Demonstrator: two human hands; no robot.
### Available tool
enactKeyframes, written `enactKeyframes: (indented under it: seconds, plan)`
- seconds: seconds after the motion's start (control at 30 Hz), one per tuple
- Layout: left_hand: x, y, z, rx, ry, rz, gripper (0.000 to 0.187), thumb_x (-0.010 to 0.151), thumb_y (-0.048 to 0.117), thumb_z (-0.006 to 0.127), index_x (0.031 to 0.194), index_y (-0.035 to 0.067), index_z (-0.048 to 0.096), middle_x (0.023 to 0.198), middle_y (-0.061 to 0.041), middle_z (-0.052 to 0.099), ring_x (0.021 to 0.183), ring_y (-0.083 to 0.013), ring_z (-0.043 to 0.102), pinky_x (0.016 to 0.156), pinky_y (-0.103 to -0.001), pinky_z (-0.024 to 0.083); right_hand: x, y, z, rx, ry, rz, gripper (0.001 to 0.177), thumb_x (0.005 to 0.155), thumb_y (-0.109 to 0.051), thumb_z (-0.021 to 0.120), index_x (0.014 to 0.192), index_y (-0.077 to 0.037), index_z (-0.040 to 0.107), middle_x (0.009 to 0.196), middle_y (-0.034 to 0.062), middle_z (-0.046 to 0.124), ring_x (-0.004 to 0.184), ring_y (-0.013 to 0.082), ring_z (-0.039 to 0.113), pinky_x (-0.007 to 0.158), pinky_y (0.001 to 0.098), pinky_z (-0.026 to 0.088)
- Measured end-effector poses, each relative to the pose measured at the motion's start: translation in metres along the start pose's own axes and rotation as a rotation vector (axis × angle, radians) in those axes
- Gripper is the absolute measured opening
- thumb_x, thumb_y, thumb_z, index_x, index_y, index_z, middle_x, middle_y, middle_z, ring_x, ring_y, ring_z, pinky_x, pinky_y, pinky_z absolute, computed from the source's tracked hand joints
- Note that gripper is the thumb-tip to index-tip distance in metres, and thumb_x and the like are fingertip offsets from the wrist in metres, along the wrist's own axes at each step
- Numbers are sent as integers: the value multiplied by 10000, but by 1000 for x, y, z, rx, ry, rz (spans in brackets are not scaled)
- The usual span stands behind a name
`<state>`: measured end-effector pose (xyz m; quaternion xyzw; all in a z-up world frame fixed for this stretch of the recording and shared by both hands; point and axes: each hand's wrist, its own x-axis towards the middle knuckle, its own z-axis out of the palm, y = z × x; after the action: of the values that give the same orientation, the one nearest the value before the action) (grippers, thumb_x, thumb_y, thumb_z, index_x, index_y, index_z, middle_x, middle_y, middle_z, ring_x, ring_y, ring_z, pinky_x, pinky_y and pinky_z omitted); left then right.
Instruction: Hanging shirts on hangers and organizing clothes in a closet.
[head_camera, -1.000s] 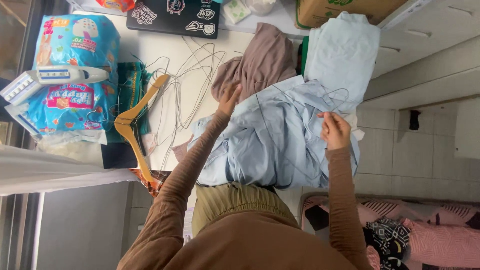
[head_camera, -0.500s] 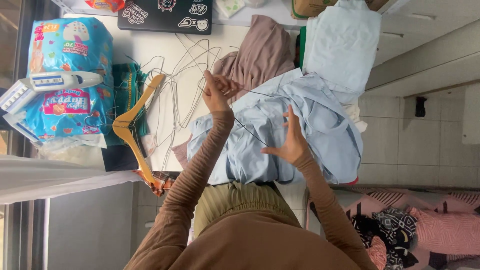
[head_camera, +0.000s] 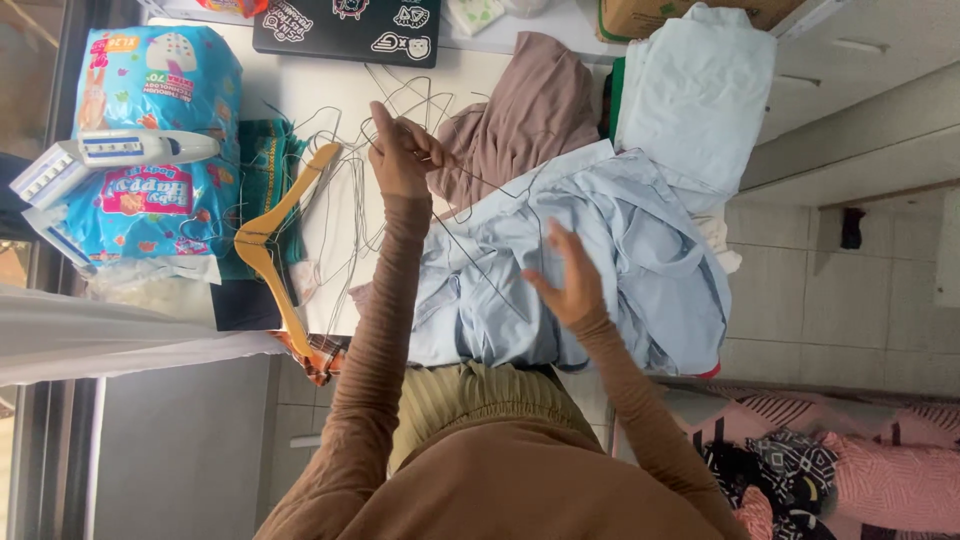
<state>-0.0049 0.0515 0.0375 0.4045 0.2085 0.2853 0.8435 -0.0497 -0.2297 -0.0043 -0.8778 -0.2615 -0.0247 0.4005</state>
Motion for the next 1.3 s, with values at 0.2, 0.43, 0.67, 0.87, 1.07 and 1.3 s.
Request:
enactKeyframes:
  seconds: [0.2,0.43,0.67,0.87,1.07,1.3]
  plan:
    - [1,6,0,105,-378,-212,695,1025,663,439,689,56,474,586,-98,497,515,-220,568,575,-453,634,55,3,-69,-792,46,-751,600,984,-507,662,1448,-132,602,1540,83,487,1389,232,477,1217,505,197]
    - [-9,-2,9,130,-355,-251,699,1012,651,407,667,48,488,558,-109,525,467,-237,590,539,-431,626,86,-1,-80,-793,-167,-1048,232,1009,-346,724,1011,-114,710,1392,52,665,1357,190,546,1248,360,354]
    - [-19,0,9,115,-347,-222,675,1037,618,439,701,36,510,579,-125,550,495,-247,621,561,-421,620,81,3,-73,-677,-184,-1068,292,959,-352,744,832,-113,635,745,11,559,760,175,563,765,316,472]
    - [-23,-6,28,65,-229,-153,658,1022,612,460,703,38,495,586,-115,543,507,-222,604,576,-453,648,67,13,-60,-703,-52,-814,327,997,-310,736,782,-114,587,620,3,512,607,163,507,675,322,424]
    - [-34,2,44,-28,-80,-86,657,1014,621,470,697,46,468,587,-69,471,510,-195,546,562,-420,618,45,22,-37,-623,129,-577,325,1031,-262,734,791,-99,587,600,4,506,590,171,496,643,327,407]
    - [-51,-3,30,-26,57,26,666,1018,621,495,671,53,462,541,-69,451,459,-202,537,504,-398,569,36,27,-24,-532,126,-633,293,1029,-301,722,842,-93,637,722,-2,609,674,152,592,647,303,461]
